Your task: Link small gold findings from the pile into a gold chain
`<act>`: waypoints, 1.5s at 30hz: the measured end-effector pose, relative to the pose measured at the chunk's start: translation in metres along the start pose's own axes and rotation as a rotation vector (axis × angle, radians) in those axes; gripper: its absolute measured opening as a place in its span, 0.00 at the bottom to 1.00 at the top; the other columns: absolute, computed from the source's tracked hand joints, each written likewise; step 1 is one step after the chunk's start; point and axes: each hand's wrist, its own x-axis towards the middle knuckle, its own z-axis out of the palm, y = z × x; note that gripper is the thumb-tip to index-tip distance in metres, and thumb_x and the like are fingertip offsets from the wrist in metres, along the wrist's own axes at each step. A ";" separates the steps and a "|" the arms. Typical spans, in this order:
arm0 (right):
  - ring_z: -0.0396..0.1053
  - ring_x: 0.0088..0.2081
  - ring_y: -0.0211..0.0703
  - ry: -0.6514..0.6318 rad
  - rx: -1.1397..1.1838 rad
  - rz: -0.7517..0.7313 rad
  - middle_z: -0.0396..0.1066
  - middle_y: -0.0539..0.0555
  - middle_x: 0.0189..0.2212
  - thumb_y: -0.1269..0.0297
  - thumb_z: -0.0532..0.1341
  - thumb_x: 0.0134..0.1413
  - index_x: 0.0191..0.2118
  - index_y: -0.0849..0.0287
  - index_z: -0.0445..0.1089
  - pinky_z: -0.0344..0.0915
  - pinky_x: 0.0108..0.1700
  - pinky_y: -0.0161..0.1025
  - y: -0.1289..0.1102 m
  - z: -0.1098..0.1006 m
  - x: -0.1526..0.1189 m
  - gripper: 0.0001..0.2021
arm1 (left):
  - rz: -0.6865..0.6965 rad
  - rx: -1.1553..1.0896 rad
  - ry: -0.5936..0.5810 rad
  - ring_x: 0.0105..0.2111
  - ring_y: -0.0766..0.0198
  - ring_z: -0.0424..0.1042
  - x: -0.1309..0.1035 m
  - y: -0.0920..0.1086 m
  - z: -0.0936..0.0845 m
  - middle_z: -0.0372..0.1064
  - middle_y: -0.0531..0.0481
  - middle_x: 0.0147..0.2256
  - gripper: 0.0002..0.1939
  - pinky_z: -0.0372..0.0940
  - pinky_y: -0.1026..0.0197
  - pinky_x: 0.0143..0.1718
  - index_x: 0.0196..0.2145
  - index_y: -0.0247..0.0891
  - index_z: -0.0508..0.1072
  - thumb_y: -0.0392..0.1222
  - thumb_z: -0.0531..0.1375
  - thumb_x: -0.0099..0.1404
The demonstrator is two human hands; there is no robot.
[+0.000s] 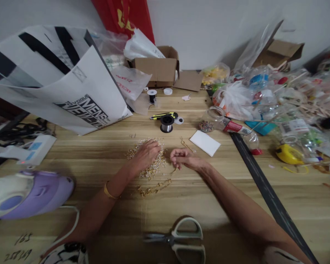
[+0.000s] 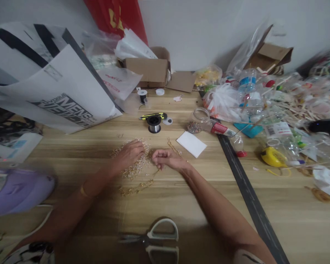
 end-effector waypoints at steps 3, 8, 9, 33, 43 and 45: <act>0.64 0.22 0.30 -0.002 0.000 -0.003 0.66 0.48 0.22 0.60 0.66 0.50 0.31 0.63 0.69 0.63 0.22 0.26 0.000 0.000 0.000 0.11 | 0.023 0.031 -0.010 0.37 0.58 0.64 -0.003 -0.003 0.002 0.68 0.45 0.33 0.12 0.60 0.56 0.42 0.30 0.34 0.70 0.32 0.50 0.68; 0.64 0.22 0.29 -0.007 0.002 0.000 0.67 0.48 0.22 0.60 0.66 0.50 0.31 0.63 0.69 0.64 0.22 0.26 0.001 -0.001 0.000 0.11 | 0.010 -0.021 0.050 0.35 0.59 0.65 -0.011 -0.004 0.002 0.68 0.46 0.31 0.09 0.61 0.57 0.40 0.29 0.35 0.70 0.32 0.53 0.66; 0.64 0.22 0.29 -0.008 0.003 0.001 0.67 0.48 0.22 0.61 0.66 0.50 0.31 0.63 0.69 0.64 0.22 0.26 0.001 -0.001 0.000 0.11 | 0.004 -0.054 0.063 0.35 0.59 0.65 -0.013 -0.004 0.001 0.68 0.47 0.30 0.09 0.61 0.58 0.39 0.28 0.35 0.70 0.32 0.53 0.65; 0.65 0.22 0.30 0.010 0.023 0.004 0.67 0.48 0.23 0.61 0.67 0.48 0.31 0.63 0.69 0.63 0.21 0.26 0.001 0.001 0.000 0.11 | -0.721 -1.339 0.315 0.24 0.67 0.70 -0.026 -0.005 -0.020 0.72 0.53 0.22 0.12 0.65 0.64 0.29 0.25 0.34 0.73 0.42 0.69 0.44; 0.64 0.22 0.29 0.012 0.023 0.001 0.67 0.48 0.22 0.60 0.68 0.48 0.31 0.63 0.69 0.63 0.21 0.26 0.002 0.001 0.000 0.11 | -0.714 -1.416 0.280 0.26 0.63 0.75 -0.027 -0.004 -0.018 0.76 0.49 0.24 0.14 0.67 0.63 0.30 0.27 0.34 0.71 0.44 0.69 0.46; 0.64 0.21 0.29 0.012 0.027 0.005 0.67 0.48 0.22 0.60 0.68 0.48 0.30 0.63 0.69 0.63 0.21 0.26 0.002 0.001 0.001 0.12 | -0.711 -1.417 0.273 0.27 0.62 0.76 -0.028 -0.004 -0.019 0.76 0.49 0.25 0.14 0.67 0.62 0.30 0.27 0.34 0.71 0.44 0.69 0.47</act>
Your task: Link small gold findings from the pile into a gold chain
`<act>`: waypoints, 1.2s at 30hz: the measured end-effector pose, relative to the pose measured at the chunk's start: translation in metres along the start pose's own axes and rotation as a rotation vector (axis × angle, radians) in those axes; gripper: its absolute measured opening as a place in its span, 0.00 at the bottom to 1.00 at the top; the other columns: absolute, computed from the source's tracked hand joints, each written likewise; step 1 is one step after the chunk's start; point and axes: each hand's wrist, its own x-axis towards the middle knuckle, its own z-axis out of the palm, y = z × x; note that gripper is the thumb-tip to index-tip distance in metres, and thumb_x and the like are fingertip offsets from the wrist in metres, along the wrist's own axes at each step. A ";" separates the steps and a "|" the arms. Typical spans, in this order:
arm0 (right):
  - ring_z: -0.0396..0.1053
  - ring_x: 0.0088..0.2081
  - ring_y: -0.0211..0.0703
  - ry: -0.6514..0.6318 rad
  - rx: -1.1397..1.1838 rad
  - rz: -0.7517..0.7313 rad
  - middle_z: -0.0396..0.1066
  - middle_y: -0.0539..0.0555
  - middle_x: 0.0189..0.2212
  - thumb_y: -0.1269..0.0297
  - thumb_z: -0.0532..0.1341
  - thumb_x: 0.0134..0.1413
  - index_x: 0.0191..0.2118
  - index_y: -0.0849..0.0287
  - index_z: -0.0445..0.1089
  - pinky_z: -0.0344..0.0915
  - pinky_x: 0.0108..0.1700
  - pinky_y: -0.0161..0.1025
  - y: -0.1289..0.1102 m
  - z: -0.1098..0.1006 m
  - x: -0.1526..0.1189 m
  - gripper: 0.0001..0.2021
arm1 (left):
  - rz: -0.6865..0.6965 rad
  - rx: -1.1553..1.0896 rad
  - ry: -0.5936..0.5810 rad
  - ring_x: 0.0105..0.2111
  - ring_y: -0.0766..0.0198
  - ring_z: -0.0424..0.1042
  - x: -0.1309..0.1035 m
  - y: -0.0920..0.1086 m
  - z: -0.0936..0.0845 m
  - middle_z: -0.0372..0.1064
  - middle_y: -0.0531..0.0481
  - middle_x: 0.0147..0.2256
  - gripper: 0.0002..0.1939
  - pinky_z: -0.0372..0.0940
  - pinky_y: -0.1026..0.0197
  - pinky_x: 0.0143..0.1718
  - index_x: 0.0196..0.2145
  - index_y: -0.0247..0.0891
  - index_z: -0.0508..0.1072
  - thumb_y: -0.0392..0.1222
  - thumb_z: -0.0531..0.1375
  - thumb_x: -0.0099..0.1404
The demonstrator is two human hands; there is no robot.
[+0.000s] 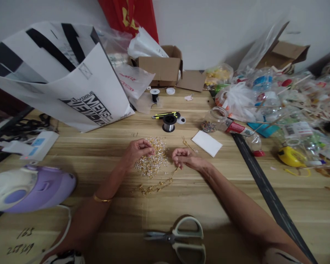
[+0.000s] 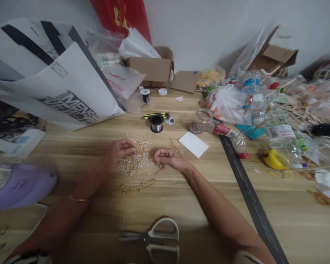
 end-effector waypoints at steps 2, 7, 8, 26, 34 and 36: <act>0.64 0.21 0.29 0.005 0.011 0.007 0.67 0.48 0.22 0.60 0.68 0.48 0.31 0.63 0.69 0.63 0.20 0.26 0.000 0.000 0.000 0.12 | 0.002 -0.002 -0.004 0.28 0.61 0.76 0.000 0.000 0.000 0.76 0.49 0.25 0.15 0.66 0.62 0.29 0.28 0.34 0.70 0.44 0.69 0.47; 0.65 0.22 0.30 0.011 0.003 0.006 0.67 0.48 0.22 0.59 0.68 0.48 0.30 0.63 0.69 0.63 0.21 0.26 -0.001 0.001 -0.001 0.12 | 0.012 0.007 -0.017 0.28 0.59 0.77 0.000 -0.002 0.000 0.76 0.49 0.26 0.15 0.66 0.63 0.27 0.27 0.34 0.69 0.45 0.68 0.48; 0.65 0.22 0.30 0.011 -0.001 0.006 0.67 0.48 0.23 0.59 0.68 0.48 0.31 0.63 0.69 0.63 0.21 0.26 -0.001 0.001 -0.001 0.12 | 0.010 0.009 -0.019 0.29 0.59 0.77 0.001 -0.002 0.000 0.76 0.49 0.26 0.15 0.66 0.63 0.27 0.28 0.34 0.68 0.45 0.68 0.48; 0.64 0.21 0.30 0.007 -0.006 0.013 0.67 0.48 0.22 0.59 0.68 0.46 0.30 0.63 0.69 0.63 0.20 0.26 -0.001 0.000 0.000 0.13 | 0.226 0.308 -0.144 0.43 0.57 0.74 0.008 -0.010 -0.001 0.76 0.41 0.42 0.12 0.67 0.54 0.47 0.39 0.33 0.73 0.42 0.60 0.59; 0.64 0.22 0.30 0.004 -0.011 0.011 0.67 0.48 0.22 0.60 0.68 0.48 0.31 0.63 0.69 0.63 0.21 0.26 -0.002 0.000 -0.001 0.12 | 0.499 0.876 -0.137 0.38 0.58 0.71 0.000 -0.012 0.001 0.75 0.47 0.35 0.04 0.64 0.56 0.44 0.33 0.37 0.75 0.36 0.60 0.60; 0.64 0.22 0.30 0.003 -0.006 0.010 0.67 0.48 0.22 0.60 0.68 0.48 0.30 0.63 0.69 0.63 0.21 0.26 -0.002 0.000 0.000 0.12 | 0.539 1.011 -0.161 0.38 0.57 0.69 -0.001 -0.014 0.002 0.73 0.46 0.33 0.03 0.63 0.56 0.43 0.32 0.37 0.75 0.37 0.60 0.60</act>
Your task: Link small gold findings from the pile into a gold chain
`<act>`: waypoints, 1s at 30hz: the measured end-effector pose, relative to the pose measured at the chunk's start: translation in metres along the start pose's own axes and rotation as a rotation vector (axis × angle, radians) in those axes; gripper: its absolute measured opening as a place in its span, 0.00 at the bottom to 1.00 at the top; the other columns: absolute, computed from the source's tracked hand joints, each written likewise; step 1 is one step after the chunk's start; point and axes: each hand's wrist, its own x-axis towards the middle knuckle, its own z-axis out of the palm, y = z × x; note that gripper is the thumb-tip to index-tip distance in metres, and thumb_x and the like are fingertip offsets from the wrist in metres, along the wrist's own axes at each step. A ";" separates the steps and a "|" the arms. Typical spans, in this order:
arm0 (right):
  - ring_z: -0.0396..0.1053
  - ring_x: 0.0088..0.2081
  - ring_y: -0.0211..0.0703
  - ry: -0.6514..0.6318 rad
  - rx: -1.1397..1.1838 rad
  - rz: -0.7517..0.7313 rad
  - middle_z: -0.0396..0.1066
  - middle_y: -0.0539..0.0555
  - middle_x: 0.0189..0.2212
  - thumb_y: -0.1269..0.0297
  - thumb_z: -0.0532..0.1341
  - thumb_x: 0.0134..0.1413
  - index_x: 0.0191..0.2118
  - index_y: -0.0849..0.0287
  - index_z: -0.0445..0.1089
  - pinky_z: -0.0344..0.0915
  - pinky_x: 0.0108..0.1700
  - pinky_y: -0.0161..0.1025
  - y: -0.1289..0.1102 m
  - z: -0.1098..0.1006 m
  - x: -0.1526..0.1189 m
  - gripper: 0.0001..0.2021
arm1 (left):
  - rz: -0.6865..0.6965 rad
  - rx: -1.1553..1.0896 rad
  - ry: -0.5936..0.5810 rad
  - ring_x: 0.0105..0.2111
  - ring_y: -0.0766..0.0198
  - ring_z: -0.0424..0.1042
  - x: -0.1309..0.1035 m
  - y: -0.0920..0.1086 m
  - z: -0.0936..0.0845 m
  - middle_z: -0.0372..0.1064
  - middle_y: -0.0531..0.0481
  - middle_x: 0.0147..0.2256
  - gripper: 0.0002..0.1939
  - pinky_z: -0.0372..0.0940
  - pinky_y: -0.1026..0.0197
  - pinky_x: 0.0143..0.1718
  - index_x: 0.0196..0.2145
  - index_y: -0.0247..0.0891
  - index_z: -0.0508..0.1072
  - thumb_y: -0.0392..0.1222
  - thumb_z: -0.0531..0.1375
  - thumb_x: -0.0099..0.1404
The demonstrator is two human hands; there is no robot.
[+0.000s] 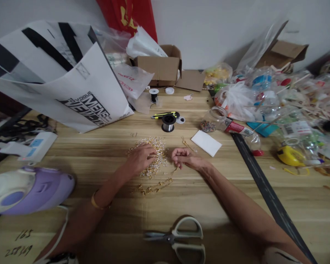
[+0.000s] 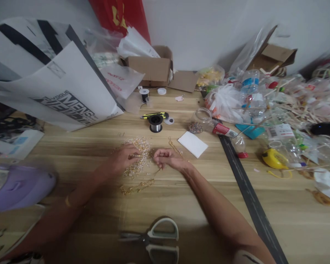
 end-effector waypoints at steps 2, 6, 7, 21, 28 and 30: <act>0.64 0.22 0.30 -0.001 0.004 -0.001 0.67 0.48 0.22 0.60 0.68 0.47 0.30 0.63 0.69 0.63 0.21 0.26 0.000 0.000 0.000 0.12 | 0.009 0.084 -0.042 0.37 0.57 0.69 0.000 0.001 0.002 0.72 0.46 0.33 0.04 0.62 0.57 0.41 0.31 0.37 0.75 0.36 0.59 0.61; 0.64 0.22 0.30 -0.006 0.002 -0.004 0.67 0.48 0.22 0.60 0.68 0.48 0.31 0.63 0.69 0.63 0.21 0.26 0.000 0.000 0.000 0.12 | -0.003 0.121 -0.067 0.36 0.58 0.68 0.006 0.005 0.003 0.70 0.46 0.32 0.08 0.61 0.58 0.39 0.31 0.36 0.75 0.33 0.56 0.63; 0.64 0.22 0.30 -0.007 -0.001 -0.005 0.67 0.48 0.23 0.60 0.68 0.48 0.31 0.63 0.68 0.63 0.21 0.26 0.000 0.000 0.000 0.12 | 0.002 0.118 -0.065 0.36 0.58 0.68 0.009 0.005 0.004 0.70 0.46 0.32 0.08 0.61 0.58 0.39 0.30 0.36 0.75 0.33 0.56 0.63; 0.65 0.22 0.30 -0.016 -0.013 -0.004 0.67 0.48 0.23 0.60 0.67 0.49 0.31 0.63 0.69 0.63 0.21 0.26 0.001 -0.002 0.000 0.11 | -0.009 0.013 0.103 0.38 0.57 0.70 0.035 0.003 0.017 0.74 0.45 0.35 0.08 0.63 0.57 0.42 0.35 0.36 0.75 0.32 0.56 0.63; 0.64 0.22 0.30 -0.010 -0.001 0.007 0.67 0.48 0.23 0.60 0.67 0.49 0.31 0.63 0.69 0.63 0.22 0.26 0.001 -0.001 0.000 0.11 | -0.131 -0.123 0.201 0.36 0.60 0.72 0.017 -0.008 -0.001 0.76 0.46 0.35 0.06 0.65 0.58 0.42 0.34 0.37 0.76 0.36 0.58 0.61; 0.65 0.22 0.30 -0.009 -0.002 0.009 0.67 0.48 0.23 0.60 0.68 0.48 0.31 0.63 0.69 0.63 0.22 0.26 0.000 -0.001 0.000 0.12 | -0.170 -0.159 0.219 0.35 0.60 0.73 0.008 -0.011 -0.006 0.76 0.47 0.34 0.06 0.65 0.60 0.40 0.34 0.37 0.76 0.37 0.58 0.62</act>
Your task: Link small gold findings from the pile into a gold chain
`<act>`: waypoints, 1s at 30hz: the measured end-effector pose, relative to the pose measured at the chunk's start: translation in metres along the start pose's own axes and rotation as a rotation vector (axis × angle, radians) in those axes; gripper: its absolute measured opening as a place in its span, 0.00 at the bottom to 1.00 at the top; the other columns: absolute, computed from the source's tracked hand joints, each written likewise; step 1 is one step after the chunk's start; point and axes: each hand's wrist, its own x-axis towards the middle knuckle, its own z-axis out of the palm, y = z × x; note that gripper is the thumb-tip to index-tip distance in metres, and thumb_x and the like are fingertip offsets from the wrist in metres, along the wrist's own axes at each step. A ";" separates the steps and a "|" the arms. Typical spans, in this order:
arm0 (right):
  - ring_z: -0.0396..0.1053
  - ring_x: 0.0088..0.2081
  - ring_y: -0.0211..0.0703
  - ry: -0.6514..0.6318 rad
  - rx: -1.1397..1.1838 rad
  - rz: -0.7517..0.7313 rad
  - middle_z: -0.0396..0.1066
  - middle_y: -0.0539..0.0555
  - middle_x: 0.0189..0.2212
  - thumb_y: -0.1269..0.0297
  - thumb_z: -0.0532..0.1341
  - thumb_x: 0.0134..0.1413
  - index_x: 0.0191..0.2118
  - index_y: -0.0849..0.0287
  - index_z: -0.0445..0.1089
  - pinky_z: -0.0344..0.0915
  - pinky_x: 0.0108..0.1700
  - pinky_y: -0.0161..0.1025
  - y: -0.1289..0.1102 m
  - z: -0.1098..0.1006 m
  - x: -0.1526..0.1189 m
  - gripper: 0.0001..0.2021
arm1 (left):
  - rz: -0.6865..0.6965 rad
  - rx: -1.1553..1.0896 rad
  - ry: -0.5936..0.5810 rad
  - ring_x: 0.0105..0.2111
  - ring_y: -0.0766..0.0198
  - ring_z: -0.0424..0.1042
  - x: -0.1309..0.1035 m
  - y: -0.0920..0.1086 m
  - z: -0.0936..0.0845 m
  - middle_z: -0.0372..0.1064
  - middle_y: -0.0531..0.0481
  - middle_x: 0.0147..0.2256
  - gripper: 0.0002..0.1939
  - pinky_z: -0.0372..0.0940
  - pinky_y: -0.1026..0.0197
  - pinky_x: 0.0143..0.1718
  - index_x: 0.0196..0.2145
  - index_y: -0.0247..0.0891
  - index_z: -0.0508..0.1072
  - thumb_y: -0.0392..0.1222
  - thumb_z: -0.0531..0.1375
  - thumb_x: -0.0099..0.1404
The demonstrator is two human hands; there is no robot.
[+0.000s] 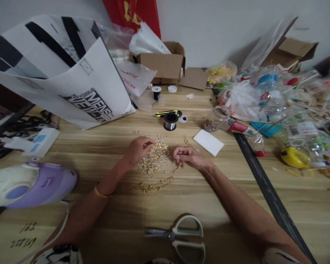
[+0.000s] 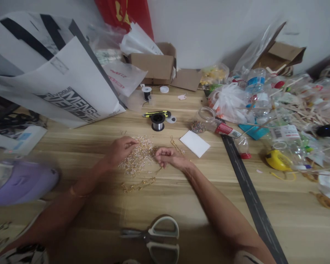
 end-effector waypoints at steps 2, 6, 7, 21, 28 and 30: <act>0.64 0.22 0.30 0.003 0.000 0.004 0.67 0.48 0.22 0.59 0.68 0.48 0.30 0.63 0.69 0.63 0.21 0.26 0.000 0.000 0.000 0.12 | -0.010 -0.009 -0.004 0.35 0.60 0.73 -0.008 -0.003 -0.006 0.76 0.47 0.34 0.06 0.65 0.60 0.40 0.33 0.37 0.76 0.38 0.58 0.61; 0.64 0.21 0.30 0.019 0.010 0.015 0.67 0.48 0.22 0.59 0.68 0.47 0.30 0.63 0.69 0.63 0.21 0.26 0.000 0.002 -0.001 0.13 | -0.031 0.006 0.003 0.34 0.61 0.73 -0.023 -0.012 -0.013 0.76 0.48 0.33 0.06 0.65 0.60 0.40 0.32 0.37 0.76 0.39 0.59 0.61; 0.64 0.21 0.30 0.020 0.012 0.016 0.67 0.48 0.22 0.59 0.68 0.47 0.30 0.63 0.69 0.63 0.21 0.26 0.000 0.002 -0.001 0.13 | -0.042 0.014 -0.008 0.34 0.61 0.73 -0.027 -0.014 -0.015 0.76 0.48 0.32 0.06 0.65 0.60 0.39 0.32 0.37 0.76 0.39 0.59 0.60; 0.64 0.24 0.31 -0.052 -0.200 -0.004 0.66 0.48 0.24 0.59 0.64 0.53 0.31 0.62 0.68 0.63 0.26 0.30 0.002 0.006 -0.002 0.11 | -0.064 0.193 -0.164 0.33 0.62 0.71 -0.058 -0.020 -0.033 0.72 0.49 0.31 0.08 0.64 0.62 0.37 0.34 0.37 0.76 0.33 0.58 0.58; 0.64 0.26 0.32 -0.067 -0.281 -0.007 0.66 0.49 0.25 0.57 0.63 0.54 0.32 0.63 0.68 0.63 0.29 0.31 -0.003 0.016 -0.005 0.12 | -0.047 0.216 -0.140 0.34 0.62 0.70 -0.059 -0.018 -0.023 0.71 0.48 0.33 0.08 0.64 0.61 0.39 0.37 0.36 0.75 0.34 0.58 0.61; 0.62 0.25 0.32 -0.042 -0.291 -0.001 0.65 0.49 0.24 0.57 0.64 0.53 0.32 0.63 0.68 0.62 0.28 0.31 -0.006 0.021 -0.006 0.12 | -0.022 0.204 -0.137 0.34 0.62 0.70 -0.058 -0.017 -0.022 0.71 0.49 0.32 0.06 0.64 0.61 0.39 0.35 0.36 0.75 0.33 0.58 0.61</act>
